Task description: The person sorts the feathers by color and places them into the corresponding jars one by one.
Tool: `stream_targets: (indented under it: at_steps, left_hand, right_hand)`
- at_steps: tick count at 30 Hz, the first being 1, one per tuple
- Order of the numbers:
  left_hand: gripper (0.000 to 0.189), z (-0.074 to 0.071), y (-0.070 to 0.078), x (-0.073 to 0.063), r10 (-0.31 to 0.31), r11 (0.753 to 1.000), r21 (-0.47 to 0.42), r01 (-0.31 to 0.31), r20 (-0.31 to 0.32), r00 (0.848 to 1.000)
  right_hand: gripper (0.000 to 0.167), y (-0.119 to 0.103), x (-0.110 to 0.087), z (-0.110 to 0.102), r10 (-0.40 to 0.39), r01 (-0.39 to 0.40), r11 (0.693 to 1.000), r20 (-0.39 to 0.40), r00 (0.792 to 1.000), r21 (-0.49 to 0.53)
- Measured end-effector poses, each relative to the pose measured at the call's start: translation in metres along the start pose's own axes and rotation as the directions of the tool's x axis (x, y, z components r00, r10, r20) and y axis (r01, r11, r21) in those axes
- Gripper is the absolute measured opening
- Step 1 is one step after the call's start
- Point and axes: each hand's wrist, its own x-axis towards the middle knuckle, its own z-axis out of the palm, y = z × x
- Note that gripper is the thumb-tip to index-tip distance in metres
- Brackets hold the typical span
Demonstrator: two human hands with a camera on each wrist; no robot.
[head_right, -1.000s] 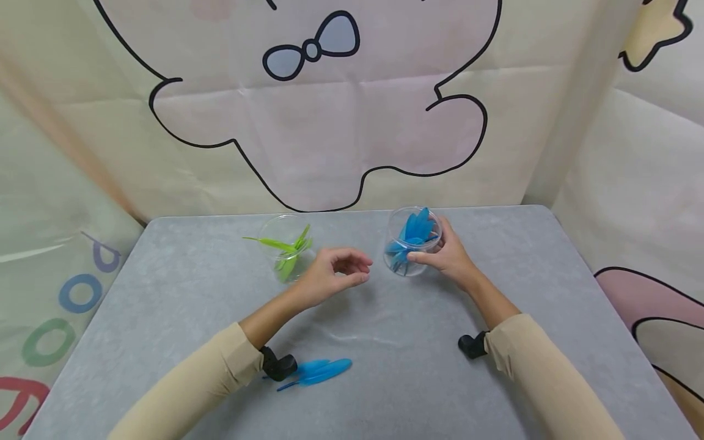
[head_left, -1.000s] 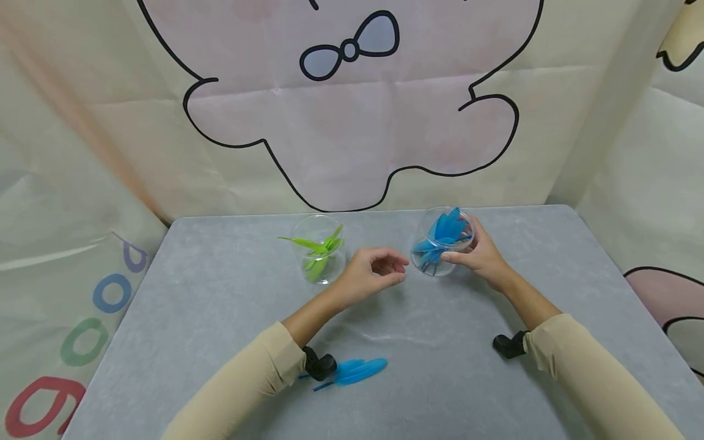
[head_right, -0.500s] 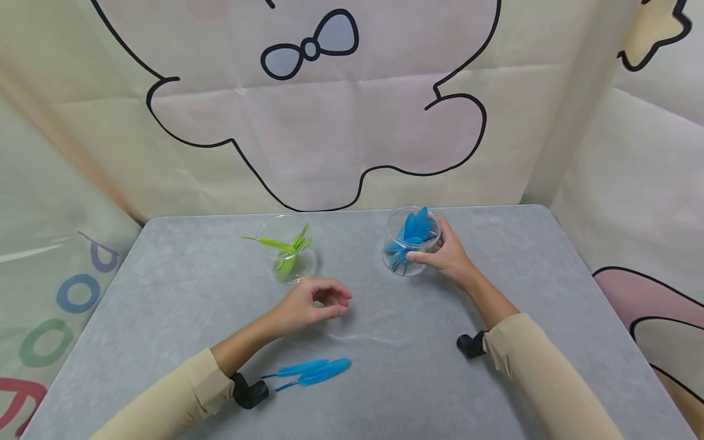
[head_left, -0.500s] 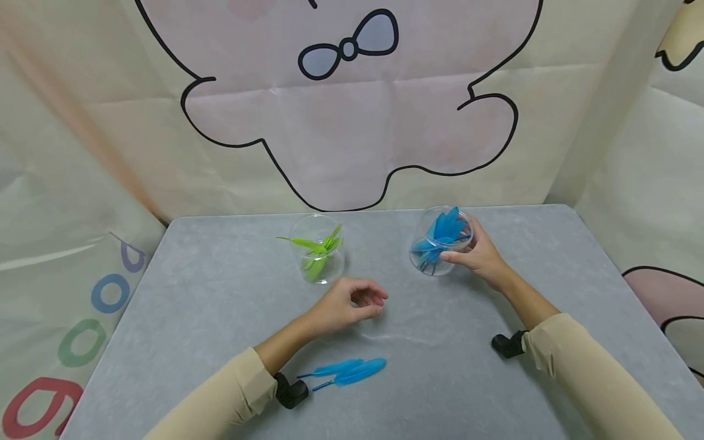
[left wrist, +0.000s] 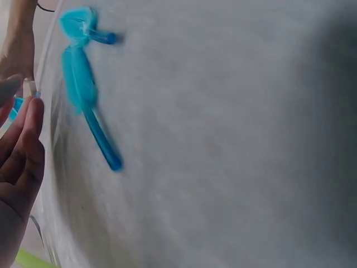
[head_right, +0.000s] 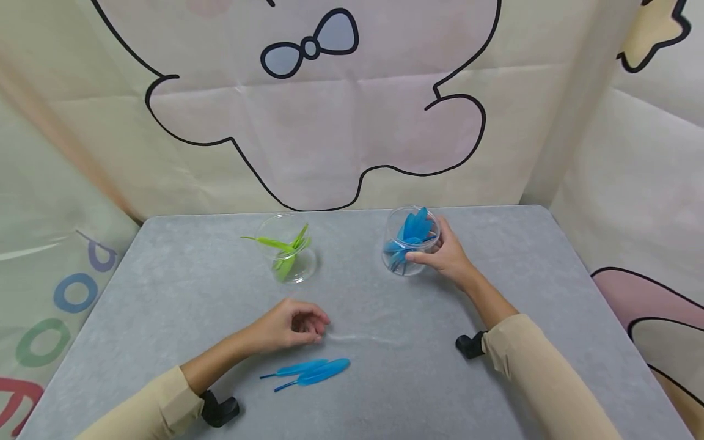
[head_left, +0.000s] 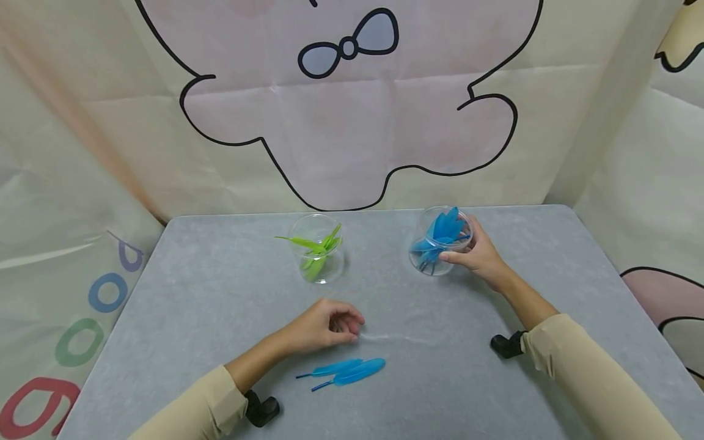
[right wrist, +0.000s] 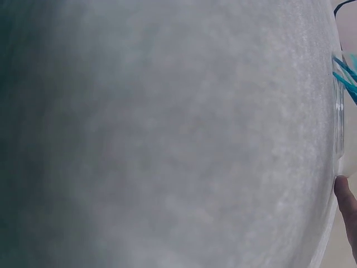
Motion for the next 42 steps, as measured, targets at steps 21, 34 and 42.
stream_targets:
  at_steps: [21, 34, 42]
  left_hand:
    - [0.032, 0.005, -0.001, -0.024, -0.061, 0.998, 0.032, 0.056, 0.153, 0.986]
    - [0.030, 0.011, -0.003, -0.029, -0.040, 0.998, 0.056, 0.033, 0.129, 0.991]
    - [0.030, 0.013, -0.004, -0.028, -0.037, 0.998, 0.048, 0.031, 0.130, 0.991]
  right_hand:
    - [0.098, 0.001, -0.001, 0.002, -0.005, 0.005, 1.000, -0.003, 1.000, 0.011]
    - [0.097, 0.001, -0.002, 0.002, -0.015, 0.016, 1.000, -0.006, 1.000, 0.025]
    - [0.099, 0.001, -0.002, 0.002, -0.016, 0.016, 1.000, -0.002, 1.000, 0.026]
